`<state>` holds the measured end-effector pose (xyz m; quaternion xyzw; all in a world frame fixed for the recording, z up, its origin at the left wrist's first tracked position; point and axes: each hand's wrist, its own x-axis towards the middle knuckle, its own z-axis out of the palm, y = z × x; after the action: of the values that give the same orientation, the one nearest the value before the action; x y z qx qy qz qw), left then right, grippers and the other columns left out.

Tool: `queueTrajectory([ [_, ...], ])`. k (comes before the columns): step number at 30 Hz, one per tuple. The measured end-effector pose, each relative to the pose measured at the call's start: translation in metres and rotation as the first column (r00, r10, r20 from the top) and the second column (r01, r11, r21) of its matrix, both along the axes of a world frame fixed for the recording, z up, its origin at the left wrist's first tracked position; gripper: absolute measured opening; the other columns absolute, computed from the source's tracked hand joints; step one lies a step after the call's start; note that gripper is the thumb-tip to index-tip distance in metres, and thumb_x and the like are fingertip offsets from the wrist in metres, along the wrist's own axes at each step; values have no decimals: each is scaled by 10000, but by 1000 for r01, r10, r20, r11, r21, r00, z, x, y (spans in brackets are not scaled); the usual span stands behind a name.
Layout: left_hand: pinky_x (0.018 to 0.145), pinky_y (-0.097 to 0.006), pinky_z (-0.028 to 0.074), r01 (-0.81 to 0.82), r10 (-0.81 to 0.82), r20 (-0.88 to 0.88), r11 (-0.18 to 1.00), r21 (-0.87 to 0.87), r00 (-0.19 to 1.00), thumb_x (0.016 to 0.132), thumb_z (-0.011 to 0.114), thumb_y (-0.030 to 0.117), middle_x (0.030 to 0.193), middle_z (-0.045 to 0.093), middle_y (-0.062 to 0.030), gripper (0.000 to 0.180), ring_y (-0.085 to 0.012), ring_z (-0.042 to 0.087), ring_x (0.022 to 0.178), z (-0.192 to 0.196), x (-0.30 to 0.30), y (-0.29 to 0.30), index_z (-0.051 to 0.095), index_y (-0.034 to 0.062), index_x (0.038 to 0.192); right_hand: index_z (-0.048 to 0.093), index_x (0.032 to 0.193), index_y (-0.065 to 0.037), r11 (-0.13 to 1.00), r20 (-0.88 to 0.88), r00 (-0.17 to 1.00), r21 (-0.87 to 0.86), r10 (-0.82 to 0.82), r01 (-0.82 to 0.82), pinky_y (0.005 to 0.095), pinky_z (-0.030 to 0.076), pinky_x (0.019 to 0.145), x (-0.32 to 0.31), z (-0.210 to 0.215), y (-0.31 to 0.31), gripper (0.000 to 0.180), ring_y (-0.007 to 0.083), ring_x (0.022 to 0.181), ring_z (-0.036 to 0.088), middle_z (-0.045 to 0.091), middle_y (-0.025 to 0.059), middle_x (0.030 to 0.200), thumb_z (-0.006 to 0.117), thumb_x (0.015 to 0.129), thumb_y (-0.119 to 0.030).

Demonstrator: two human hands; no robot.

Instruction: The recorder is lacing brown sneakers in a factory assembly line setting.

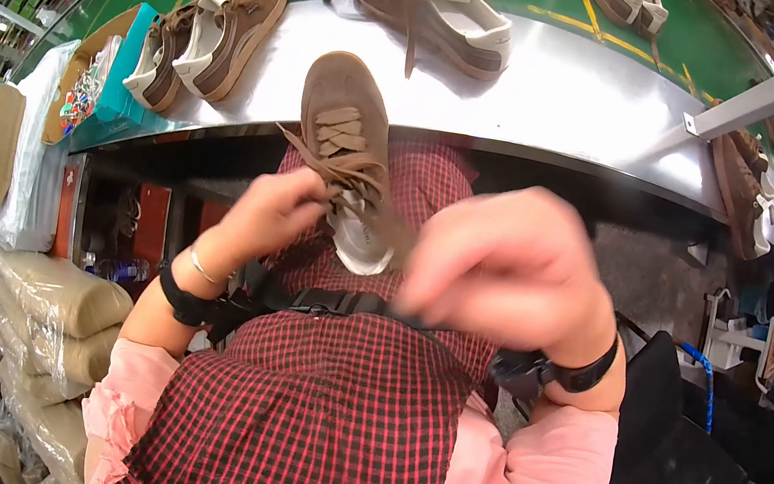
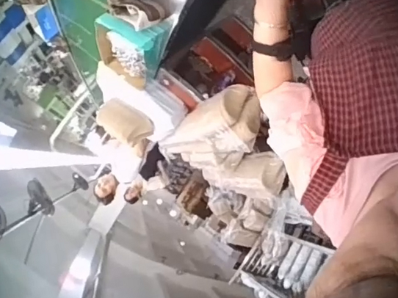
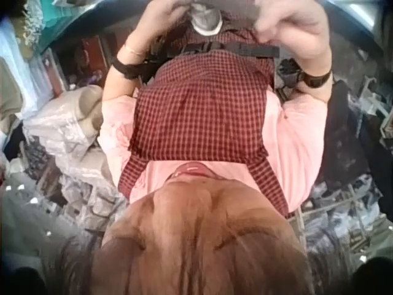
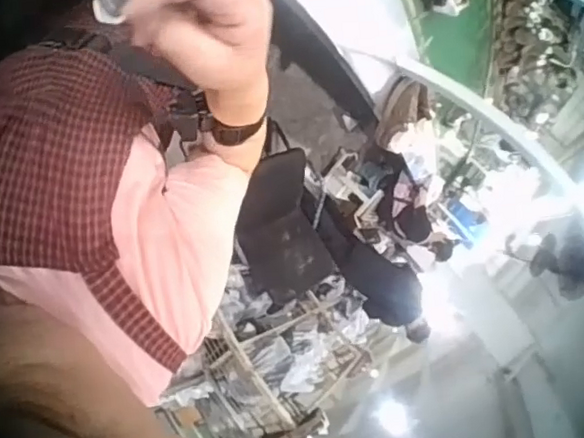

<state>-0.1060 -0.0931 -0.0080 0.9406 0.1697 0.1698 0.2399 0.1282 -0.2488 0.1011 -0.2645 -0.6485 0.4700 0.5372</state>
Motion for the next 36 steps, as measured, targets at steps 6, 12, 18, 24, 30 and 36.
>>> queueTrajectory([
  [6, 600, -217, 449, -302, 574, 145, 609, -733, 806, 793, 605, 0, 731, 561, 16, 97, -67, 508, 630, -13, -51, 60, 566, 27, 877, 556, 919, -43, 827, -437, 702, -316, -562, 465, 293, 380, 559, 46, -53, -22, 127, 106, 477, 449, 536, 42, 639, 497, 819, 7],
  [12, 727, -223, 467, -341, 484, 114, 745, -573, 867, 788, 630, 20, 937, 581, -25, 266, -100, 555, 854, 15, -40, 40, 568, 26, 1046, 554, 922, -25, 878, -255, 840, -147, -479, 456, 221, 369, 502, 25, -25, -14, 116, 101, 524, 494, 564, 64, 690, 494, 830, 13],
  [18, 771, -273, 476, 197, -30, 295, 807, -557, 955, 825, 644, 135, 1069, 563, -53, 341, -115, 543, 896, 64, 32, -8, 543, 22, 1131, 536, 1127, 29, 971, 48, 997, 234, -56, 44, 299, 489, 700, -49, 23, 57, 372, 212, 756, 615, 643, 175, 934, 627, 767, 16],
  [24, 698, -350, 479, 271, 482, 479, 439, -856, 733, 955, 433, 212, 673, 524, -90, 199, -240, 572, 685, 69, -14, 38, 502, 26, 977, 527, 1155, -32, 801, 281, 765, 25, -579, 598, 261, 494, 718, 1, -53, 48, 333, 114, 856, 601, 605, 58, 971, 607, 833, -58],
  [30, 549, -267, 476, 333, 492, 494, 382, -862, 716, 949, 468, 164, 692, 551, -78, 184, -148, 547, 578, 87, -1, 4, 531, -9, 960, 584, 778, -124, 705, 672, 230, 621, -704, 344, 328, 378, 661, -49, -105, 52, 136, 186, 699, 513, 461, 28, 739, 636, 660, -164],
  [36, 482, -280, 369, 519, 443, 568, 239, -820, 693, 966, 440, 182, 648, 488, -40, 195, -129, 424, 496, 86, -5, 10, 513, 4, 934, 628, 808, -90, 869, 915, -5, 384, -403, 313, 385, 393, 760, -52, -103, 55, 217, 224, 907, 510, 518, 62, 921, 733, 640, -177],
])
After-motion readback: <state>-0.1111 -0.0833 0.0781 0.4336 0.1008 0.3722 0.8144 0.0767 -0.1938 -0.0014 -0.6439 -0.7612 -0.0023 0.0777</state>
